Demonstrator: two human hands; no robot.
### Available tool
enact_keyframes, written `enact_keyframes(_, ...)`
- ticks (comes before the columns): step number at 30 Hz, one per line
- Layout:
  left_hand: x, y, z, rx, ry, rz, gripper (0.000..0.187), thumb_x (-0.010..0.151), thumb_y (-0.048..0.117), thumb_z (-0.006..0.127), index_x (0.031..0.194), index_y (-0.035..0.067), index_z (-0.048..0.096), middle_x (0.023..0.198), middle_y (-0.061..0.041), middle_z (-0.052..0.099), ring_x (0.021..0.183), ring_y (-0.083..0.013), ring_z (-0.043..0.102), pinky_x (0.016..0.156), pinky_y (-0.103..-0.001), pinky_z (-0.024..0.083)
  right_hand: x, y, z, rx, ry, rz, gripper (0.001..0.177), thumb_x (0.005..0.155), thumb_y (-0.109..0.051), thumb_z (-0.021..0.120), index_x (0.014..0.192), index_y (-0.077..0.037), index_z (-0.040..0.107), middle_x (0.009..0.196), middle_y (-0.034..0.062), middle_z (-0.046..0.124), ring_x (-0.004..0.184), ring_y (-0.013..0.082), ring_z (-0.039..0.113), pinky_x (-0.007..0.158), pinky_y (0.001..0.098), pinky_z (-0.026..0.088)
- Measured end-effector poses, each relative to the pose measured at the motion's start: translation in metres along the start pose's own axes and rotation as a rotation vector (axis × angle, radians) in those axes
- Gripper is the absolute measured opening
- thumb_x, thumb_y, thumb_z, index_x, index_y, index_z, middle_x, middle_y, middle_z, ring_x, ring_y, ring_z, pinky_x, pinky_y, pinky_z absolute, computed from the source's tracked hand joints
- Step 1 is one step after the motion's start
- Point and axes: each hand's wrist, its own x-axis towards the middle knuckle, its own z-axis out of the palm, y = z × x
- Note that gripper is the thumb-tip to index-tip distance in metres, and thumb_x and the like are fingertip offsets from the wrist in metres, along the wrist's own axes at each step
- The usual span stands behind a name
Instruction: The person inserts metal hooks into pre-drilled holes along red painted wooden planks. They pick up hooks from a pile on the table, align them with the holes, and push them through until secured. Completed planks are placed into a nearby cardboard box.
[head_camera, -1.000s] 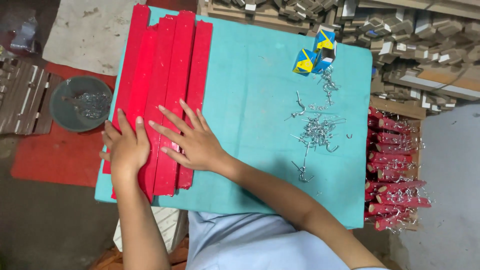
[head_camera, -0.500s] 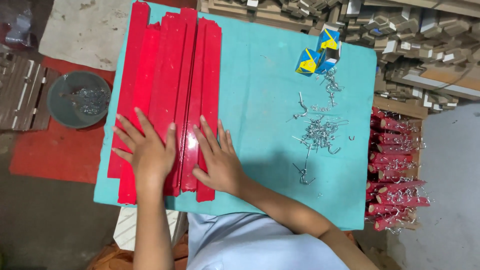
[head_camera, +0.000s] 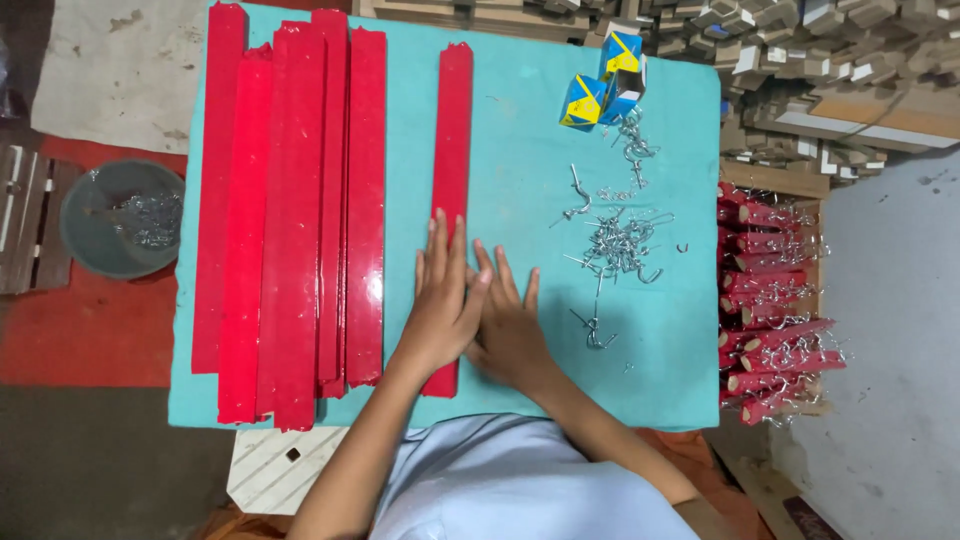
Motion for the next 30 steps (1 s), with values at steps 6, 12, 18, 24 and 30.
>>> enact_keyframes(6,0.006,-0.007,0.025,0.156,0.084,0.059,0.063,0.102,0.016,0.051,0.156,-0.004,0.028,0.165,-0.032,0.01,0.152,-0.0499,0.008,0.121,-0.063,0.013,-0.015,0.023,0.007,-0.035,0.048,0.036,0.068,0.101,-0.031,0.045,0.164,-0.022,0.024,0.173,0.0042,0.012,0.158,0.034,0.008,0.119,0.0686,0.004)
enact_keyframes(12,0.005,-0.031,0.017,-0.347,0.135,-0.039,0.067,0.101,0.01,0.052,0.16,0.002,0.02,0.166,-0.027,0.012,0.154,-0.0442,0.011,0.124,-0.056,0.012,-0.014,0.008,-0.011,0.114,0.046,0.046,0.06,0.107,-0.034,0.044,0.162,-0.015,0.029,0.172,0.0125,0.014,0.157,0.0392,0.008,0.119,0.0691,-0.002)
enact_keyframes(18,0.0,-0.022,0.026,-0.88,0.154,-0.05,0.066,0.1,0.012,0.043,0.161,0.006,0.019,0.17,-0.016,0.012,0.157,-0.0324,0.009,0.127,-0.046,0.007,-0.015,0.004,-0.021,0.359,0.058,0.039,0.082,0.098,-0.045,0.062,0.159,-0.003,0.028,0.169,0.0266,0.011,0.155,0.0493,0.004,0.116,0.072,-0.009)
enact_keyframes(24,0.004,-0.023,0.03,-0.966,0.114,0.045,0.067,0.097,0.012,0.04,0.16,0.002,0.02,0.17,-0.019,0.013,0.157,-0.0349,0.008,0.128,-0.046,0.005,-0.016,0.013,-0.012,0.383,0.074,-0.003,0.083,0.101,-0.045,0.059,0.163,-0.006,0.02,0.17,0.0266,0.002,0.156,0.048,-0.001,0.117,0.0689,-0.013)
enact_keyframes(30,0.004,-0.014,0.031,-0.964,0.105,0.08,0.067,0.097,0.014,0.043,0.159,0.001,0.022,0.169,-0.019,0.015,0.157,-0.0343,0.007,0.128,-0.046,0.004,-0.018,0.021,0.0,0.44,0.131,-0.026,0.077,0.104,-0.039,0.057,0.164,-0.01,0.02,0.171,0.0226,0.001,0.156,0.0451,-0.002,0.117,0.0659,-0.014)
